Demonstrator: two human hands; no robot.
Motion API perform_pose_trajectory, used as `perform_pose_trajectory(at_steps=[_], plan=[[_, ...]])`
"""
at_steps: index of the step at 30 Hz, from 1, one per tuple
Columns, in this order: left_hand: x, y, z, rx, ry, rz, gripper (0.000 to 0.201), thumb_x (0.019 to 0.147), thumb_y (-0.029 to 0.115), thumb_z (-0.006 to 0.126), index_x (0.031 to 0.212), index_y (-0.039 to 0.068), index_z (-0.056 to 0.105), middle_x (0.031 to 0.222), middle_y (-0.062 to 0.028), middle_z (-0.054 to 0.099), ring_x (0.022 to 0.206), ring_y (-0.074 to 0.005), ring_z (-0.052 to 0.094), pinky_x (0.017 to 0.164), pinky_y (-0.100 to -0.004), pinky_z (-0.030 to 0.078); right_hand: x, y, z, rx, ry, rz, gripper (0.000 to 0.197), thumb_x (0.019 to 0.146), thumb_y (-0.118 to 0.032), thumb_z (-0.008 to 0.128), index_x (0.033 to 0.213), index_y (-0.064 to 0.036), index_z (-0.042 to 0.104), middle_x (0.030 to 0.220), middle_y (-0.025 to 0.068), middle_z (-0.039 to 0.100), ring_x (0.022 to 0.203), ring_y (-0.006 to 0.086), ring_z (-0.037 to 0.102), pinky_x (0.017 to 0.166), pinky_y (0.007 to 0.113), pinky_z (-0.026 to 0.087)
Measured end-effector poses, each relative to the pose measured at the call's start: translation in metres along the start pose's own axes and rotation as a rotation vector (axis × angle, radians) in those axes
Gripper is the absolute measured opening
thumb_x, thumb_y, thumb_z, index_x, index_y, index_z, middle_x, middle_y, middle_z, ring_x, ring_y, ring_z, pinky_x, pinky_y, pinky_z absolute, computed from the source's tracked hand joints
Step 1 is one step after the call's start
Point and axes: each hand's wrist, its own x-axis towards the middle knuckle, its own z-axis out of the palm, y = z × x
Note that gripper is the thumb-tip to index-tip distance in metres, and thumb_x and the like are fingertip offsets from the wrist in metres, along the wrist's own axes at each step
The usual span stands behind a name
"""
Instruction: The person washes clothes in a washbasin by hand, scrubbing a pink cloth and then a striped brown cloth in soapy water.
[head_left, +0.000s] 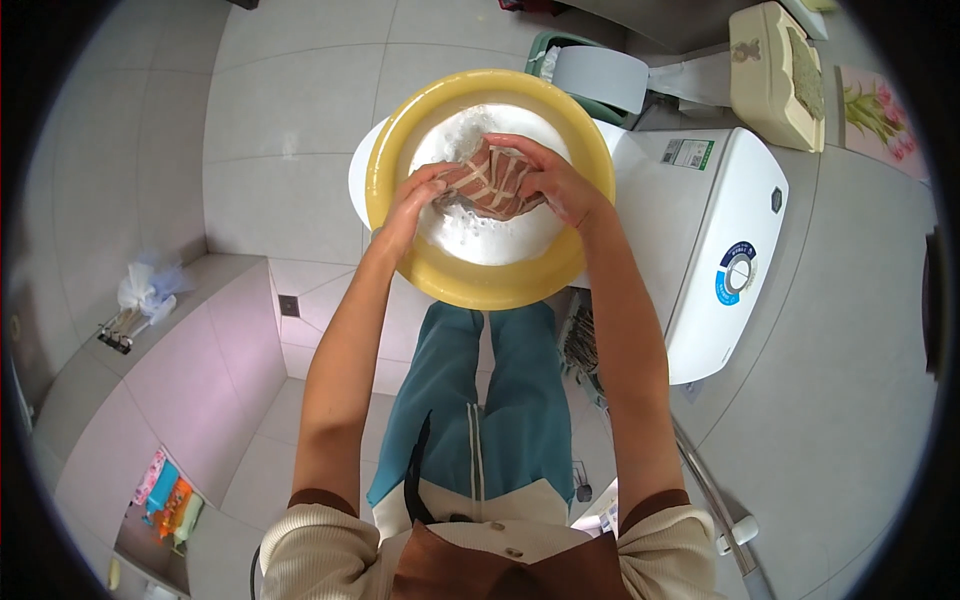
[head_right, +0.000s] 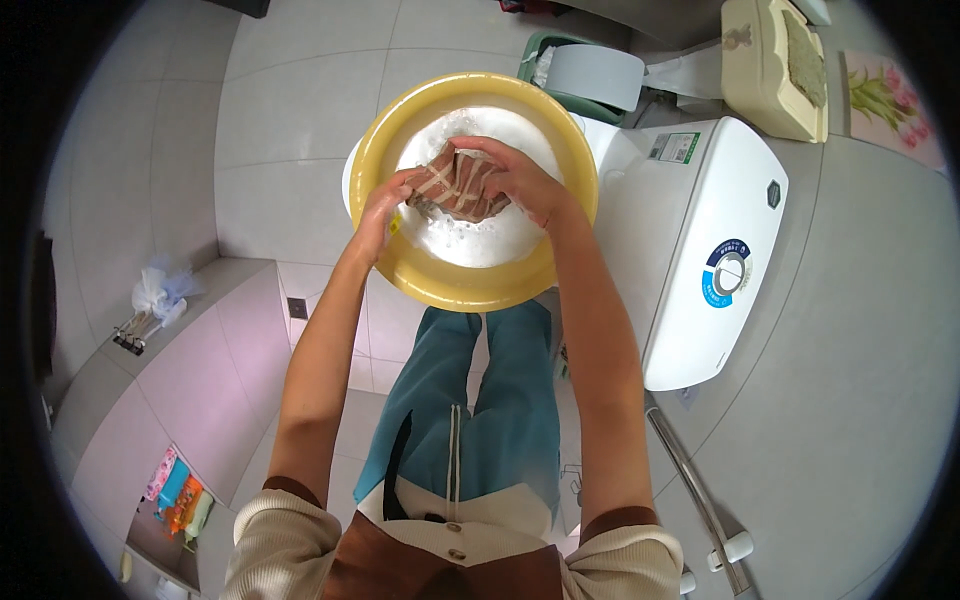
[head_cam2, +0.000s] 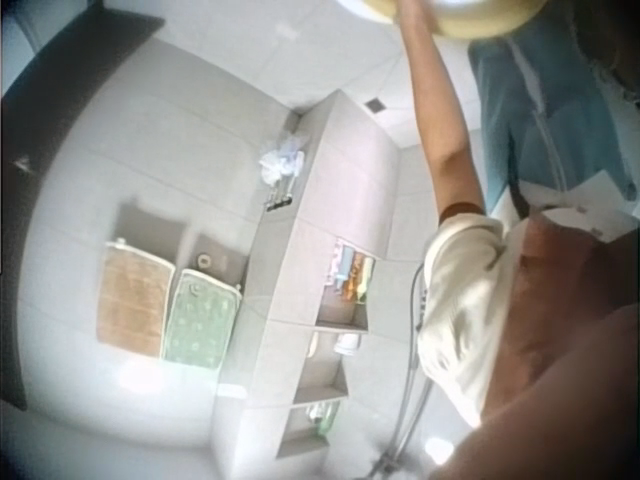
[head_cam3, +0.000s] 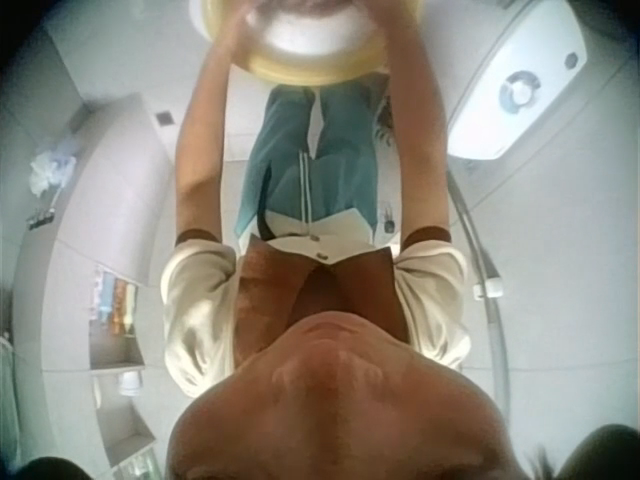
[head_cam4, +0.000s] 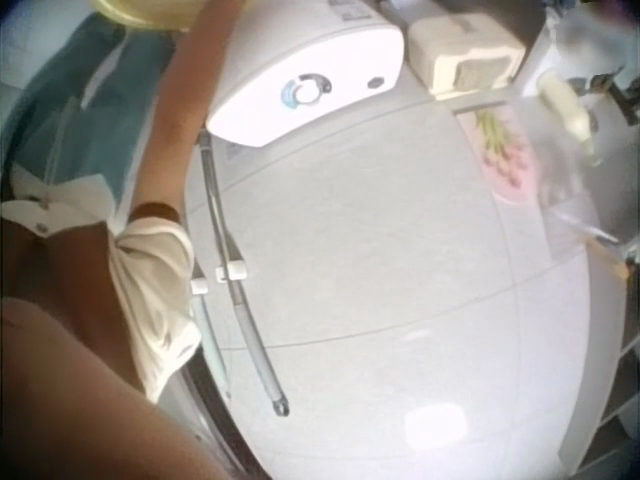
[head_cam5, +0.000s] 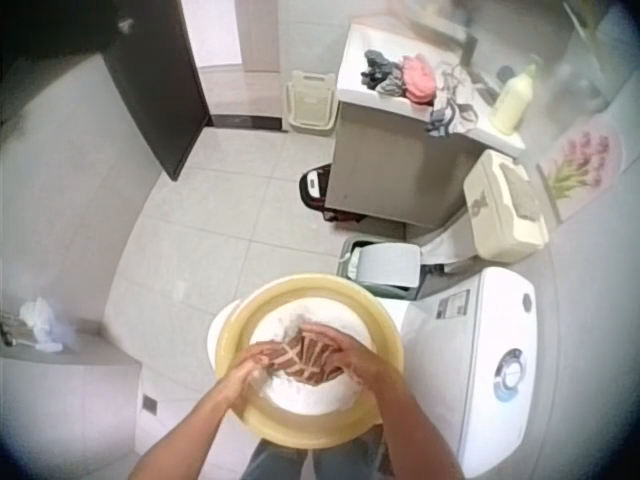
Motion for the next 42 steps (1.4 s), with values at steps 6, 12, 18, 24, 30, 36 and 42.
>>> perform_pose_trajectory(at_steps=[6, 12, 18, 24, 30, 36, 42], plan=[[-0.001, -0.003, 0.014, 0.21, 0.019, -0.047, 0.034, 0.09, 0.031, 0.054, 0.111, 0.003, 0.055, 0.099, -0.0036, 0.061, 0.093, -0.0106, 0.055, 0.083, -0.0249, 0.042, 0.006, 0.006, 0.005, -0.123, 0.032, 0.052, 0.057, 0.071, 0.0, 0.058, 0.126, -0.0075, 0.045, 0.107, 0.0115, 0.055, 0.097, 0.0199, 0.055, 0.082, 0.028, 0.046], [-0.005, -0.003, 0.03, -0.324, 0.214, -0.08, 0.022, 0.092, 0.021, 0.053, 0.107, 0.006, 0.053, 0.1, -0.0051, 0.061, 0.086, -0.012, 0.06, 0.077, -0.0275, 0.05, -0.002, 0.05, -0.016, 0.144, 0.42, 0.07, 0.037, 0.084, -0.015, 0.063, 0.113, 0.0033, 0.051, 0.097, 0.0092, 0.059, 0.089, 0.0174, 0.059, 0.082, 0.029, 0.047], [-0.001, -0.008, 0.027, -0.423, 0.235, -0.135, 0.025, 0.091, 0.022, 0.053, 0.109, 0.005, 0.053, 0.104, -0.0068, 0.061, 0.095, -0.0172, 0.059, 0.084, -0.0321, 0.048, 0.002, 0.063, -0.017, 0.325, 0.424, -0.105, 0.029, 0.091, -0.022, 0.054, 0.107, 0.0021, 0.057, 0.092, 0.0062, 0.061, 0.084, 0.0133, 0.058, 0.079, 0.027, 0.046], [0.0, -0.01, 0.027, -0.469, 0.216, -0.139, 0.029, 0.091, 0.022, 0.05, 0.115, 0.006, 0.051, 0.108, -0.0073, 0.059, 0.097, -0.0191, 0.058, 0.085, -0.0322, 0.047, 0.009, 0.058, -0.003, 0.043, 0.419, -0.118, 0.024, 0.089, -0.02, 0.056, 0.101, 0.0004, 0.059, 0.083, 0.0024, 0.061, 0.077, 0.0083, 0.055, 0.072, 0.024, 0.045], [0.006, 0.008, 0.034, -0.173, 0.197, -0.143, 0.035, 0.084, 0.027, 0.062, 0.109, 0.004, 0.054, 0.1, -0.007, 0.06, 0.089, -0.0168, 0.059, 0.08, -0.03, 0.048, 0.009, 0.051, 0.012, 0.04, 0.527, -0.209, 0.016, 0.086, -0.016, 0.059, 0.087, -0.0003, 0.058, 0.08, 0.001, 0.061, 0.071, 0.0076, 0.055, 0.065, 0.024, 0.045], [0.018, 0.009, 0.056, -0.2, 0.367, -0.147, 0.026, 0.083, 0.032, 0.063, 0.085, 0.006, 0.059, 0.079, -0.0017, 0.062, 0.071, -0.0135, 0.058, 0.071, -0.027, 0.047, 0.008, 0.068, 0.027, -0.842, 0.758, -0.596, 0.016, 0.078, -0.018, 0.064, 0.075, -0.006, 0.054, 0.07, 0.0076, 0.055, 0.065, 0.021, 0.056, 0.057, 0.034, 0.044], [0.031, -0.014, 0.068, -0.46, 0.384, -0.079, 0.038, 0.086, 0.043, 0.057, 0.07, 0.008, 0.054, 0.062, -0.0006, 0.048, 0.056, -0.0113, 0.046, 0.048, -0.0279, 0.036, 0.013, 0.056, 0.08, -0.896, 0.785, -0.573, 0.025, 0.081, -0.022, 0.059, 0.067, -0.0039, 0.051, 0.061, 0.0171, 0.053, 0.057, 0.0355, 0.053, 0.052, 0.043, 0.04]])
